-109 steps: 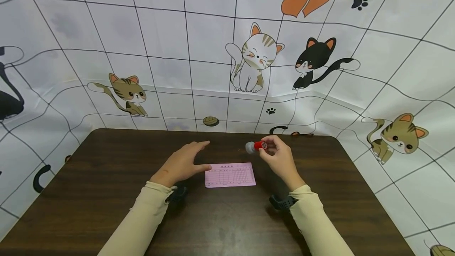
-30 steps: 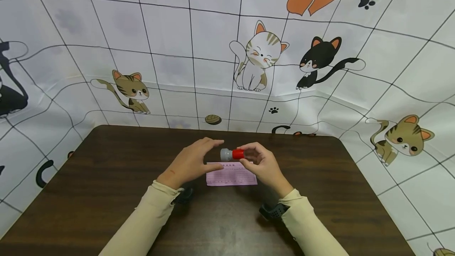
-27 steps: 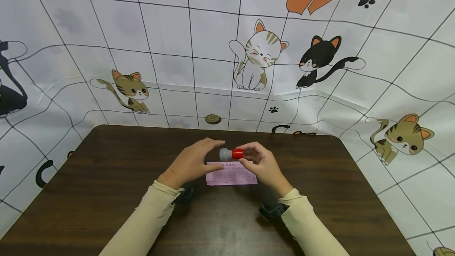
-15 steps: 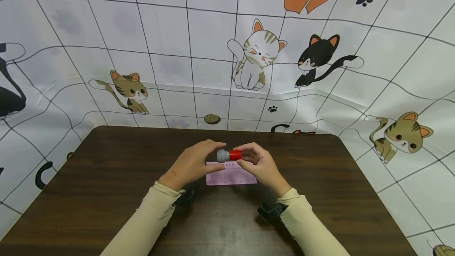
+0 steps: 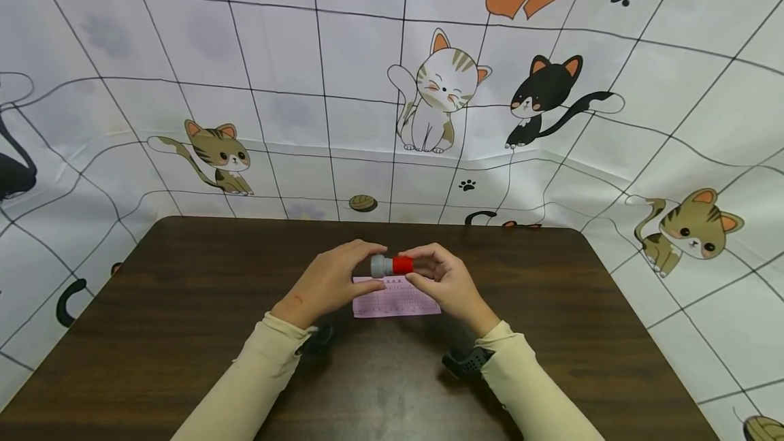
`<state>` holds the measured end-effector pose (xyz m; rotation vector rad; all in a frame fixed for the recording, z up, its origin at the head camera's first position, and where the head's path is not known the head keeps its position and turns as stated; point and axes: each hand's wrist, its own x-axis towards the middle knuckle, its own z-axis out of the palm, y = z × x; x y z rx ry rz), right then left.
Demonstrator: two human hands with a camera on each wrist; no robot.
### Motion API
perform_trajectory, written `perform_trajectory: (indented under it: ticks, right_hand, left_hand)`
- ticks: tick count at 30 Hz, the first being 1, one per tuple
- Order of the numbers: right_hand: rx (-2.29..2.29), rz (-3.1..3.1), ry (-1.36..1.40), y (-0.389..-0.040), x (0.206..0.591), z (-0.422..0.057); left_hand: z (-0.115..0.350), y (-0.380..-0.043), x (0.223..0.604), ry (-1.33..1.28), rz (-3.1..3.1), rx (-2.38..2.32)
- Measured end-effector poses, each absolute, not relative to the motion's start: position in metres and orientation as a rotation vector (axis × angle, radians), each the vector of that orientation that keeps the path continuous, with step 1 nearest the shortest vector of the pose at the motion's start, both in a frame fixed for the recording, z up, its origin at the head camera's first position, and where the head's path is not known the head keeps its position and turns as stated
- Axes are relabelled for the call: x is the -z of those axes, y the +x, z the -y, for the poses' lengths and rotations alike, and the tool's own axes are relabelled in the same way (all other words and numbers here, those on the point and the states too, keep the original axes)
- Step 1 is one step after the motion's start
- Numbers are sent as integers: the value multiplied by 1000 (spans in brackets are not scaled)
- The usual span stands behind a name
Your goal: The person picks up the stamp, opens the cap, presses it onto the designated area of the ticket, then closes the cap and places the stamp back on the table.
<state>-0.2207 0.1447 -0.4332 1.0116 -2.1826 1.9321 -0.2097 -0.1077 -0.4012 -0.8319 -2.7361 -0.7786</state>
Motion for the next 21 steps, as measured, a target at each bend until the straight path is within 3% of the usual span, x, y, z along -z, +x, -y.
perform_trajectory:
  ticks: [14,21]
  right_hand:
    - [-1967,2216,975,-220,430,-144]
    - [-1696,2299,1005,-224,432,-144]
  left_hand:
    - [107,-210,400,-839,2668,805]
    - [107,-210,401,-867,2618,758]
